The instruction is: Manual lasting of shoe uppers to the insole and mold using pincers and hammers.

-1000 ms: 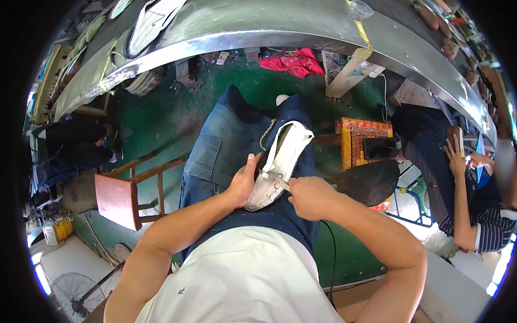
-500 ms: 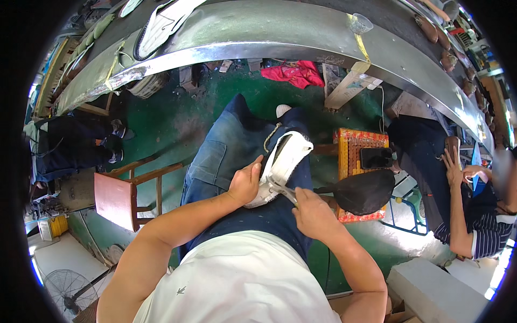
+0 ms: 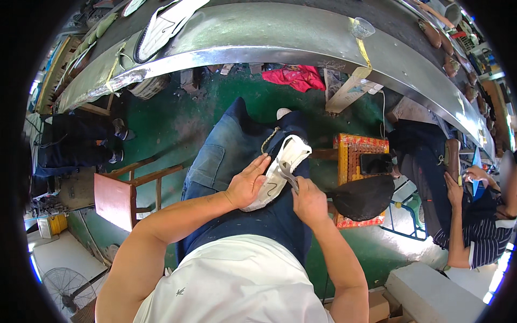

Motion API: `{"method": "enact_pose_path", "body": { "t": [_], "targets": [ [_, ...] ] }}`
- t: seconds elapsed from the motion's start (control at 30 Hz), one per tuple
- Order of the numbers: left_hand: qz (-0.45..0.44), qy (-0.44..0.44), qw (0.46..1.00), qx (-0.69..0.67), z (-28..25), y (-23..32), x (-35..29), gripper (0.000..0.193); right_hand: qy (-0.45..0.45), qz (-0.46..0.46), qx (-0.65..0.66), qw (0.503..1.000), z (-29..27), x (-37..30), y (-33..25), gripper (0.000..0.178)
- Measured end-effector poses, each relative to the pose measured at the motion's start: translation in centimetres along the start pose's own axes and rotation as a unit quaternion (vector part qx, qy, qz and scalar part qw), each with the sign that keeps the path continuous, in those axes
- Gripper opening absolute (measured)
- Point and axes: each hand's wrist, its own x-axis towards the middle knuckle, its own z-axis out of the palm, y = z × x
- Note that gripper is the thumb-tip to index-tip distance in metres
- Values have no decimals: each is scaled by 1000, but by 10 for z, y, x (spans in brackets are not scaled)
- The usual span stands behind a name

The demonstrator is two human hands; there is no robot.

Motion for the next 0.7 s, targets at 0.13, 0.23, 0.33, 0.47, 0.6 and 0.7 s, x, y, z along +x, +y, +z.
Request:
{"method": "enact_pose_path", "body": {
  "t": [0.13,0.23,0.33,0.47,0.6,0.7],
  "targets": [
    [-2,-20,1000,-22,-3,-3,-1,53,-8,-111,-145,983,-47,10,-12,42],
    [-9,-21,999,-38,-5,-3,1,53,-57,-146,-266,951,-63,26,-18,39],
    [-3,-24,999,-39,-4,-4,2,53,-130,-148,-248,949,-75,35,-8,27],
    [-9,-38,999,-38,-4,-4,3,53,-159,-163,-238,944,-83,36,-11,17],
    [-11,-29,997,-66,-2,-10,0,53,-202,-161,-233,938,-76,48,-7,17],
    [-9,-19,997,-76,-1,-15,1,53,-171,-158,-21,972,-30,40,33,23]
  ]
}}
